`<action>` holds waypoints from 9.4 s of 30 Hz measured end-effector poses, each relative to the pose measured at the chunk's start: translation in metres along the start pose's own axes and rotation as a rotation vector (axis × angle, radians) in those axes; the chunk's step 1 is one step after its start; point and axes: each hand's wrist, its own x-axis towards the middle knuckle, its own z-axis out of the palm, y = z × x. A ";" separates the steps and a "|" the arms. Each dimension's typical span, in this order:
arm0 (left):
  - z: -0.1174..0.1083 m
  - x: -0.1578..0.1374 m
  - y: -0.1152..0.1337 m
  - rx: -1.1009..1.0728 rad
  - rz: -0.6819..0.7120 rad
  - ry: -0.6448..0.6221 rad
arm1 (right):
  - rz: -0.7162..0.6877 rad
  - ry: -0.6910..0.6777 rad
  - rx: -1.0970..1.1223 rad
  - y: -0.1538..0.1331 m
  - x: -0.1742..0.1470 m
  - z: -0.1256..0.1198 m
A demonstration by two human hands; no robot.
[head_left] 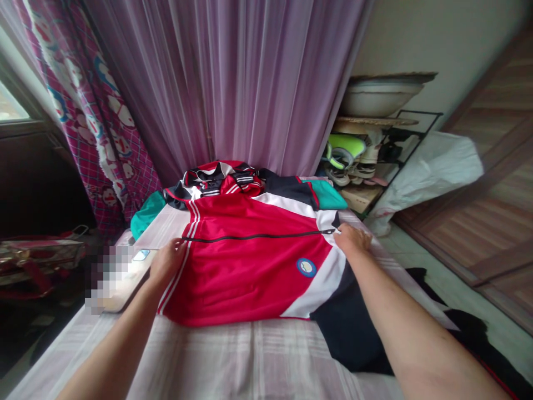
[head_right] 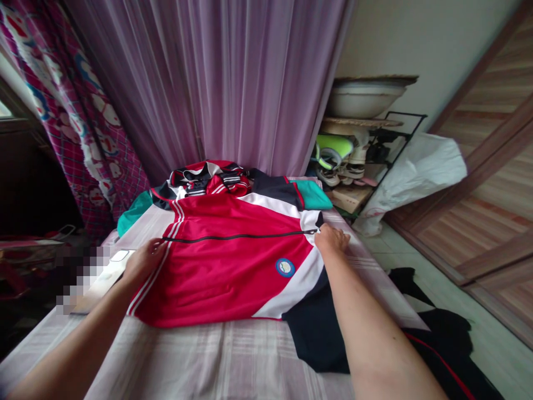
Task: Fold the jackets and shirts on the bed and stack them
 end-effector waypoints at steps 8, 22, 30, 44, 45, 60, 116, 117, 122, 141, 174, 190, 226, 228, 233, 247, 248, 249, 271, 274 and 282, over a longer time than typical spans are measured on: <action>0.003 0.005 0.004 0.002 -0.067 -0.074 | 0.066 0.011 0.037 0.021 0.003 0.018; -0.001 0.021 0.006 0.030 -0.060 -0.070 | -0.544 -0.064 0.049 -0.064 -0.100 0.045; -0.006 0.011 0.003 0.081 -0.091 -0.057 | -0.491 -0.083 0.048 -0.064 -0.107 0.048; -0.003 -0.059 -0.016 0.065 0.018 -0.028 | -0.680 -0.008 0.151 -0.100 -0.152 0.033; -0.004 -0.061 -0.015 0.085 0.018 -0.036 | -0.787 -0.026 0.174 -0.107 -0.162 0.032; 0.016 -0.097 0.026 0.133 0.479 -0.040 | -1.101 -0.220 0.158 -0.120 -0.197 0.043; 0.032 -0.052 0.022 0.241 0.415 -0.136 | -0.312 0.022 -0.023 0.019 -0.107 0.059; 0.032 -0.052 0.023 0.244 0.414 -0.136 | -0.313 0.048 0.002 0.020 -0.108 0.057; 0.031 -0.051 0.023 0.246 0.424 -0.134 | -0.197 0.179 0.085 0.054 -0.111 0.035; 0.032 -0.049 0.021 0.239 0.449 -0.114 | 0.107 -0.093 0.006 0.095 -0.106 0.006; 0.036 -0.048 0.017 0.246 0.469 -0.088 | -0.351 0.231 0.208 0.039 -0.083 -0.004; 0.035 -0.051 0.019 0.217 0.440 -0.097 | -0.237 -0.047 0.035 -0.025 -0.106 0.050; 0.054 -0.114 0.043 0.048 0.729 -0.064 | -0.969 0.024 0.510 0.018 -0.173 0.034; 0.056 -0.116 0.041 0.060 0.727 -0.066 | -0.953 0.066 0.532 0.007 -0.167 0.029; 0.051 -0.117 0.042 0.091 0.711 -0.082 | -0.855 0.092 0.354 -0.029 -0.159 0.034; 0.054 -0.118 0.042 0.067 0.712 -0.064 | -0.775 0.032 0.136 -0.029 -0.174 0.058; 0.055 -0.119 0.042 0.062 0.714 -0.051 | -0.787 0.068 0.156 -0.026 -0.173 0.062; 0.055 -0.119 0.041 0.056 0.717 -0.043 | -0.801 0.104 0.176 -0.022 -0.172 0.067; 0.047 -0.126 0.043 -0.063 0.709 0.047 | -0.840 0.249 0.343 -0.014 -0.159 0.094; 0.042 -0.131 0.040 -0.141 0.724 0.153 | -0.838 0.240 0.374 -0.014 -0.158 0.093; 0.029 -0.150 -0.001 -0.116 0.580 0.218 | -0.889 0.162 0.399 -0.007 -0.150 0.089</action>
